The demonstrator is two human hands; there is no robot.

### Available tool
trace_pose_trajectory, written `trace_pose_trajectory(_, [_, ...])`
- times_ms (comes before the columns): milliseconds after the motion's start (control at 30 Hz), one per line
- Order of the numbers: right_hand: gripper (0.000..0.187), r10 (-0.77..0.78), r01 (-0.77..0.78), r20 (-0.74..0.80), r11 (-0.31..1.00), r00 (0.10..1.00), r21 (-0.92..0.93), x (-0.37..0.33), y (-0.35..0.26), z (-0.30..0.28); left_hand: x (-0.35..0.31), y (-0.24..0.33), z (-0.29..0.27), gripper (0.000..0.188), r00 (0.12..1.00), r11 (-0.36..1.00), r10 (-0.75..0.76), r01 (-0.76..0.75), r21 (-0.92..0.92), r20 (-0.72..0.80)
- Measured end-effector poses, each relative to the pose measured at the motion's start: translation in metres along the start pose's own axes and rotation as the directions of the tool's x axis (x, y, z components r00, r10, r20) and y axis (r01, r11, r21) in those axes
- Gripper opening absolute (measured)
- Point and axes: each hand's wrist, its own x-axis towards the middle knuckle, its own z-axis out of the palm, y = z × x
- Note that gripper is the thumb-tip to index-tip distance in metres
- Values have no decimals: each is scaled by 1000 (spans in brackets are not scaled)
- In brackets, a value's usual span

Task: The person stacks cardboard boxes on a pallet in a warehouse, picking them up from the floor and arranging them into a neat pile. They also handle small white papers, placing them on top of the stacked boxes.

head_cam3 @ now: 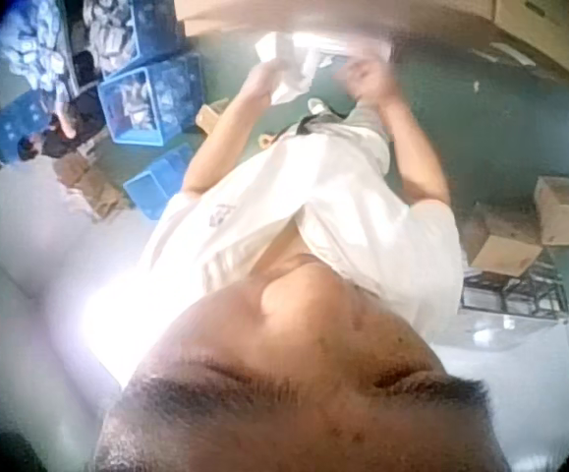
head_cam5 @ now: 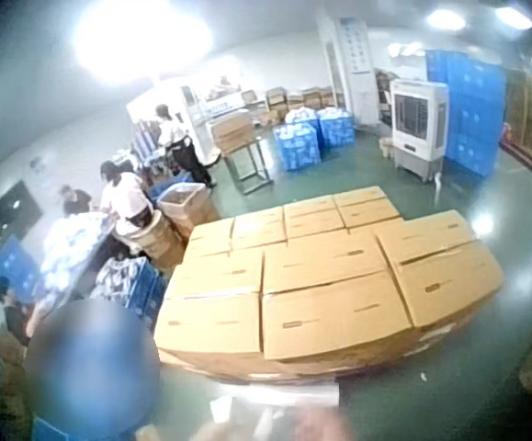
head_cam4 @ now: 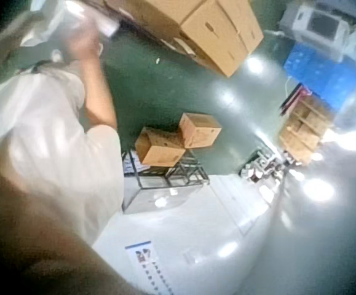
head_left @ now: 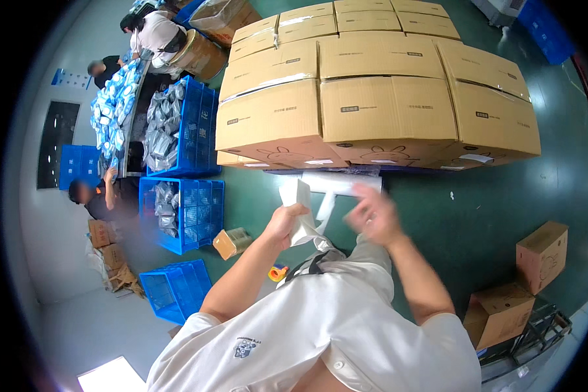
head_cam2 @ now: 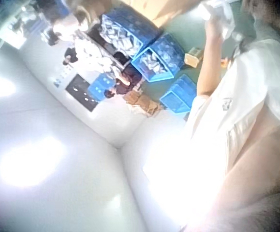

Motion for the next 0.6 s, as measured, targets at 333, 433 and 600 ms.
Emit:
trace_pose_trajectory(333, [14, 60, 13, 371, 981, 927, -192, 0, -69, 90, -37, -15, -129, 55, 905, 965, -71, 169, -203, 419])
trace_pose_trajectory(433, [15, 151, -82, 228, 955, 962, -287, 13, -70, 97, -47, -23, -176, 68, 896, 999, -44, 48, 1, 442])
trace_pose_trajectory(600, [33, -223, 88, -99, 699, 970, -709, 18, -97, 152, -60, -25, -222, 65, 896, 988, -134, 90, 124, 423])
